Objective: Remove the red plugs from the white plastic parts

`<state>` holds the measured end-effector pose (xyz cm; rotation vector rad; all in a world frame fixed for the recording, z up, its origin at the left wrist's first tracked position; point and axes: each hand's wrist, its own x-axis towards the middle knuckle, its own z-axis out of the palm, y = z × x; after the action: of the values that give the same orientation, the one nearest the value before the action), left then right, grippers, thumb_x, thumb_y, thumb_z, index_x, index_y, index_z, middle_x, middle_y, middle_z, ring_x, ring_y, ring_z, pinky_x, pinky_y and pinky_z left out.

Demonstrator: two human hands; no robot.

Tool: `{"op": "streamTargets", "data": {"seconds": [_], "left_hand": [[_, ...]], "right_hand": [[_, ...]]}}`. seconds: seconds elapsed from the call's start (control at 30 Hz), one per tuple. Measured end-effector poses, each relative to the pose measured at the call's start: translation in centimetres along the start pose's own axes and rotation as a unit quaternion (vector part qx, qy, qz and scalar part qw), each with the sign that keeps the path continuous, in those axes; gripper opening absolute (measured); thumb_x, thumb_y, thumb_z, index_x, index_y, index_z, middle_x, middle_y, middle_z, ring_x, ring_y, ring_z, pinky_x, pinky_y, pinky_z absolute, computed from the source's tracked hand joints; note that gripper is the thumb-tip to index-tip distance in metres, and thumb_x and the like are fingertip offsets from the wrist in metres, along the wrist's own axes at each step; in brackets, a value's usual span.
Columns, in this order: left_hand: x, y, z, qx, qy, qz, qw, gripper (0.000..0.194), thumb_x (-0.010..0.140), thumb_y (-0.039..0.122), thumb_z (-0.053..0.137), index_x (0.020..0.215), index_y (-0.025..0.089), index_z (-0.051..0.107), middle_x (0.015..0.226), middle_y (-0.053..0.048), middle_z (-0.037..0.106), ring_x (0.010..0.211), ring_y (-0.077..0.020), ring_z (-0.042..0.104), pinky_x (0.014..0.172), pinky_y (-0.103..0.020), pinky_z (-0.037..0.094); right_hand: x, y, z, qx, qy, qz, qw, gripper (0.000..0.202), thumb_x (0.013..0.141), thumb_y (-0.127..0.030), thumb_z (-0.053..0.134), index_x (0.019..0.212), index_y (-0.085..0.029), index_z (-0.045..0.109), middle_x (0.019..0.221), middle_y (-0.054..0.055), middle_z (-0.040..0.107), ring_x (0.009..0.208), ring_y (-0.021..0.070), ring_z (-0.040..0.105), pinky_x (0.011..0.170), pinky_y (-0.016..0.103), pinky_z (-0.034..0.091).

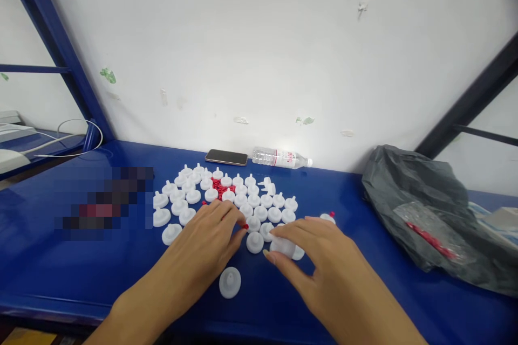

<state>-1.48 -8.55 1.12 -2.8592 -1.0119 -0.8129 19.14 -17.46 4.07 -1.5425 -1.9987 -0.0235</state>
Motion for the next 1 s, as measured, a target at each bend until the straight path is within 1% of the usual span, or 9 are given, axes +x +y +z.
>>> {"op": "streamTargets", "data": {"seconds": [0.1, 0.2, 0.37, 0.5, 0.6, 0.73, 0.8, 0.9, 1.0], "left_hand": [[-0.1, 0.7, -0.4, -0.031, 0.032, 0.028, 0.999, 0.009, 0.096, 0.013, 0.058, 0.099, 0.020, 0.062, 0.096, -0.002, 0.067, 0.087, -0.0212, 0.061, 0.081, -0.037, 0.047], [-0.2, 1.2, -0.7, -0.041, 0.050, 0.048, 0.997, 0.010, 0.096, 0.011, 0.058, 0.098, 0.020, 0.061, 0.093, -0.001, 0.068, 0.085, -0.0202, 0.061, 0.083, -0.036, 0.045], [-0.1, 1.5, -1.3, -0.003, 0.041, 0.071, 0.997, 0.010, 0.099, 0.013, 0.054, 0.095, 0.020, 0.061, 0.089, 0.000, 0.069, 0.082, -0.0198, 0.062, 0.084, -0.038, 0.042], [-0.1, 1.6, -1.6, 0.018, 0.046, 0.079, 0.996, 0.011, 0.099, 0.013, 0.054, 0.094, 0.020, 0.061, 0.089, -0.001, 0.069, 0.083, -0.0201, 0.062, 0.086, -0.039, 0.040], [-0.3, 1.8, -1.4, 0.036, 0.032, 0.087, 0.995, 0.014, 0.100, 0.012, 0.052, 0.093, 0.019, 0.061, 0.087, -0.001, 0.068, 0.082, -0.0206, 0.061, 0.085, -0.040, 0.039], [-0.6, 2.1, -0.9, 0.060, 0.033, 0.106, 0.992, 0.018, 0.100, 0.009, 0.049, 0.094, 0.019, 0.062, 0.090, -0.001, 0.069, 0.085, -0.0213, 0.062, 0.088, -0.041, 0.039], [-0.5, 2.2, -0.8, 0.057, 0.042, 0.109, 0.992, 0.020, 0.100, 0.008, 0.048, 0.093, 0.019, 0.062, 0.089, 0.000, 0.069, 0.085, -0.0209, 0.062, 0.089, -0.040, 0.039], [-0.3, 2.5, -1.0, 0.038, 0.055, 0.095, 0.993, 0.019, 0.099, 0.008, 0.048, 0.091, 0.018, 0.062, 0.085, 0.000, 0.069, 0.080, -0.0202, 0.062, 0.087, -0.039, 0.040], [-0.2, 2.7, -1.3, 0.020, 0.063, 0.083, 0.994, 0.018, 0.097, 0.009, 0.049, 0.090, 0.018, 0.062, 0.084, -0.001, 0.068, 0.079, -0.0201, 0.062, 0.085, -0.038, 0.042]], "right_hand": [[0.3, -0.1, 0.3, 0.001, -0.018, -0.004, 1.000, 0.016, 0.087, -0.023, 0.078, 0.101, -0.028, 0.078, 0.098, 0.001, 0.080, 0.090, 0.0249, 0.075, 0.086, 0.039, 0.057], [0.5, -0.4, 0.7, 0.012, -0.036, 0.000, 0.999, 0.017, 0.087, -0.023, 0.077, 0.103, -0.028, 0.078, 0.102, 0.001, 0.080, 0.095, 0.0256, 0.074, 0.088, 0.039, 0.057], [0.7, -0.7, 0.9, 0.025, -0.081, 0.006, 0.996, 0.019, 0.089, -0.020, 0.075, 0.106, -0.028, 0.077, 0.103, -0.001, 0.079, 0.097, 0.0252, 0.073, 0.090, 0.042, 0.055], [0.5, -0.4, 0.5, 0.039, -0.066, 0.023, 0.997, 0.020, 0.090, -0.023, 0.075, 0.109, -0.029, 0.076, 0.107, -0.001, 0.078, 0.099, 0.0245, 0.072, 0.089, 0.041, 0.055], [0.5, -0.3, 0.3, 0.043, -0.072, 0.015, 0.996, 0.021, 0.090, -0.021, 0.076, 0.109, -0.030, 0.075, 0.108, -0.002, 0.078, 0.099, 0.0233, 0.072, 0.089, 0.039, 0.055], [0.7, -0.3, 0.5, 0.041, -0.111, -0.006, 0.993, 0.018, 0.091, -0.020, 0.075, 0.107, -0.029, 0.076, 0.104, -0.002, 0.078, 0.096, 0.0234, 0.072, 0.088, 0.038, 0.054], [0.7, -0.2, 0.6, 0.051, -0.122, 0.000, 0.991, 0.019, 0.091, -0.022, 0.075, 0.109, -0.030, 0.076, 0.104, -0.001, 0.077, 0.095, 0.0226, 0.072, 0.087, 0.037, 0.055], [0.7, 0.0, 0.5, 0.070, -0.131, 0.023, 0.989, 0.021, 0.092, -0.023, 0.074, 0.112, -0.031, 0.076, 0.107, -0.001, 0.076, 0.096, 0.0208, 0.072, 0.088, 0.035, 0.055], [0.8, 0.1, 0.4, 0.078, -0.138, 0.032, 0.987, 0.020, 0.092, -0.023, 0.074, 0.110, -0.031, 0.077, 0.107, -0.001, 0.075, 0.096, 0.0207, 0.071, 0.088, 0.035, 0.056]]}}
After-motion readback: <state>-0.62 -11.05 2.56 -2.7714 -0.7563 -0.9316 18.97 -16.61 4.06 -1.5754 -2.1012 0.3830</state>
